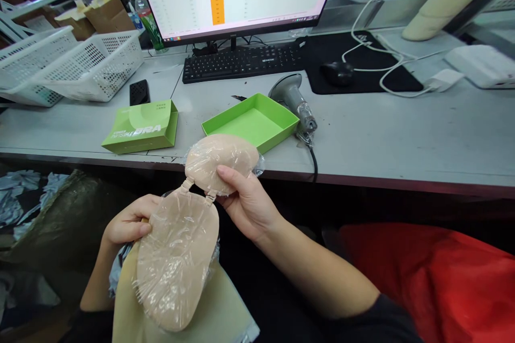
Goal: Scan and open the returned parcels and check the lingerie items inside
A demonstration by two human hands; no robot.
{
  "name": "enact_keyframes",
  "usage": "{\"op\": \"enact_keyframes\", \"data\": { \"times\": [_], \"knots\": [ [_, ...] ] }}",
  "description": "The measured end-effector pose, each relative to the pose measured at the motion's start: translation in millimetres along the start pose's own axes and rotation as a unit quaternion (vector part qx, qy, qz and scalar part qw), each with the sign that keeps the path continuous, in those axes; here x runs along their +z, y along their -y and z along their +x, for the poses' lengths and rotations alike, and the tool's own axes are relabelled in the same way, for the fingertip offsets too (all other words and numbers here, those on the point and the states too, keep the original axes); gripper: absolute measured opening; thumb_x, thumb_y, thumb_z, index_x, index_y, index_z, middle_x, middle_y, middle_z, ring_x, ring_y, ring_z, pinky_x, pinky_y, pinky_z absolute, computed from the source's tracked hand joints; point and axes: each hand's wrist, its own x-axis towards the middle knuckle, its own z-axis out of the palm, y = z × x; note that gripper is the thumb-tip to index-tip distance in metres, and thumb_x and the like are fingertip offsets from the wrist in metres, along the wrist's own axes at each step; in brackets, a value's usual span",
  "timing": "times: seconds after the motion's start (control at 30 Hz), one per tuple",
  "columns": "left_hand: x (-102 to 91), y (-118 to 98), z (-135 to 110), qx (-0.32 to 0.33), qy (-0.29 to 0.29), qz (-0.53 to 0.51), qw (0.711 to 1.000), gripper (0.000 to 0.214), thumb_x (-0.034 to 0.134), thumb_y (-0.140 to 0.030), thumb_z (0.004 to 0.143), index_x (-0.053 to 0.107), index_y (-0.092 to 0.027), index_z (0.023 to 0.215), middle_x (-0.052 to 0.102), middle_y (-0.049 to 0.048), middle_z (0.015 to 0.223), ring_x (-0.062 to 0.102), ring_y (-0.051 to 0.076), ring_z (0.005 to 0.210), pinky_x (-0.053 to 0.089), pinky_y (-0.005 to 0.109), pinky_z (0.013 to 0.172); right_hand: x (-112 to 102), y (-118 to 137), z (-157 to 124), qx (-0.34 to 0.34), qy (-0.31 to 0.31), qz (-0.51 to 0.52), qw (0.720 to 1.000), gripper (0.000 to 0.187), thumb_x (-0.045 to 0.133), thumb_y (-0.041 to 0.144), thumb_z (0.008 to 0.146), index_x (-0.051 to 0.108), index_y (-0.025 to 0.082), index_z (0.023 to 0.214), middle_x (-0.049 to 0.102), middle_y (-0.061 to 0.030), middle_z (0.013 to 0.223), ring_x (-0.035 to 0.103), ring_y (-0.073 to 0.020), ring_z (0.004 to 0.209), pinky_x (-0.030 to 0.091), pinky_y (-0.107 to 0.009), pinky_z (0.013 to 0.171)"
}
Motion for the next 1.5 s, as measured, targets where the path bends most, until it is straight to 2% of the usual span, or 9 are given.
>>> {"op": "enact_keyframes", "data": {
  "times": [0.23, 0.4, 0.57, 0.83, 0.97, 1.1, 1.17, 1.33, 1.5],
  "knots": [
    [-0.4, 3.6, -1.4, 0.001, 0.0, -0.008, 1.0, 0.04, 0.055, -0.046, 0.094, 0.065, -0.016, 0.07, 0.062, 0.0087, 0.075, 0.059, 0.02, 0.072, 0.044, 0.029, 0.068, -1.2, -0.6, 1.2, 0.002, 0.01, -0.02, 1.0, 0.047, 0.083, 0.036, 0.075, 0.069, 0.022, 0.118, 0.075, -0.0052, 0.103, 0.071, -0.0219, 0.087, 0.061, -0.031, 0.069],
    [-0.8, 8.6, -5.3, 0.005, -0.006, -0.023, 1.0, 0.039, 0.056, -0.045, 0.094, 0.065, -0.015, 0.071, 0.063, 0.0083, 0.077, 0.058, 0.019, 0.072, 0.044, 0.028, 0.069, -6.3, -5.3, 3.4, -0.122, 0.008, -0.145, 0.982, 0.045, 0.081, 0.039, 0.077, 0.07, 0.025, 0.119, 0.075, -0.0057, 0.111, 0.069, -0.0267, 0.105, 0.058, -0.044, 0.095],
    [-1.1, 12.9, -4.9, -0.028, -0.044, 0.003, 0.999, 0.042, 0.057, -0.047, 0.093, 0.068, -0.014, 0.07, 0.066, 0.009, 0.078, 0.061, 0.02, 0.073, 0.046, 0.029, 0.071, -21.1, -0.7, 0.9, -0.283, 0.07, -0.396, 0.871, 0.018, 0.071, 0.032, 0.088, 0.077, 0.028, 0.105, 0.077, -0.0042, 0.108, 0.069, -0.0264, 0.109, 0.052, -0.045, 0.104],
    [-1.2, 16.2, -3.5, -0.102, -0.18, 0.012, 0.978, 0.033, 0.064, -0.041, 0.086, 0.074, -0.014, 0.07, 0.067, 0.008, 0.075, 0.06, 0.021, 0.072, 0.048, 0.029, 0.065, -12.8, 31.1, -4.8, -0.205, 0.381, -0.56, 0.707, 0.063, 0.088, 0.031, 0.07, 0.07, 0.033, 0.131, 0.037, -0.0051, 0.162, 0.026, -0.0363, 0.152, 0.018, -0.057, 0.124],
    [2.1, 10.8, -4.7, -0.074, -0.176, 0.021, 0.981, 0.03, 0.062, -0.036, 0.087, 0.075, -0.014, 0.072, 0.069, 0.0081, 0.081, 0.061, 0.02, 0.073, 0.047, 0.028, 0.066, -17.2, 34.8, -8.7, -0.151, 0.333, -0.47, 0.803, 0.06, 0.082, 0.058, 0.075, 0.073, 0.031, 0.127, 0.035, -0.0053, 0.164, 0.026, -0.0375, 0.152, 0.024, -0.054, 0.122],
    [7.8, 1.4, -3.8, -0.033, -0.181, 0.067, 0.981, 0.031, 0.059, -0.035, 0.09, 0.073, -0.015, 0.072, 0.068, 0.007, 0.081, 0.059, 0.019, 0.072, 0.046, 0.028, 0.069, -23.2, 24.4, -7.2, -0.062, 0.218, -0.343, 0.912, 0.08, 0.077, 0.055, 0.082, 0.047, 0.033, 0.153, 0.048, -0.0108, 0.155, 0.052, -0.0319, 0.135, 0.049, -0.046, 0.104],
    [11.3, -1.8, -1.6, -0.032, -0.161, 0.081, 0.983, 0.037, 0.056, -0.042, 0.093, 0.072, -0.014, 0.075, 0.066, 0.0077, 0.083, 0.059, 0.02, 0.076, 0.047, 0.029, 0.072, -23.1, 14.6, -4.7, -0.011, 0.204, -0.325, 0.924, 0.088, 0.086, 0.043, 0.074, 0.048, 0.028, 0.152, 0.062, -0.0117, 0.139, 0.062, -0.029, 0.119, 0.054, -0.042, 0.096],
    [23.1, -2.0, 6.2, -0.099, -0.111, 0.126, 0.981, 0.044, 0.066, -0.058, 0.086, 0.072, -0.014, 0.084, 0.064, 0.0083, 0.091, 0.058, 0.023, 0.085, 0.046, 0.03, 0.078, -20.5, -2.0, 2.3, 0.04, 0.164, -0.271, 0.948, 0.048, 0.087, 0.043, 0.073, 0.074, 0.014, 0.108, 0.075, -0.0087, 0.101, 0.069, -0.0217, 0.089, 0.054, -0.033, 0.08],
    [27.7, 3.3, 3.8, -0.08, -0.173, 0.116, 0.975, 0.038, 0.054, -0.044, 0.097, 0.071, -0.014, 0.08, 0.066, 0.0087, 0.087, 0.058, 0.02, 0.082, 0.046, 0.029, 0.075, -23.3, 2.0, -1.5, 0.113, 0.202, -0.158, 0.96, 0.056, 0.09, 0.038, 0.069, 0.07, 0.018, 0.118, 0.075, -0.0074, 0.107, 0.069, -0.0191, 0.093, 0.053, -0.031, 0.086]
  ]
}}
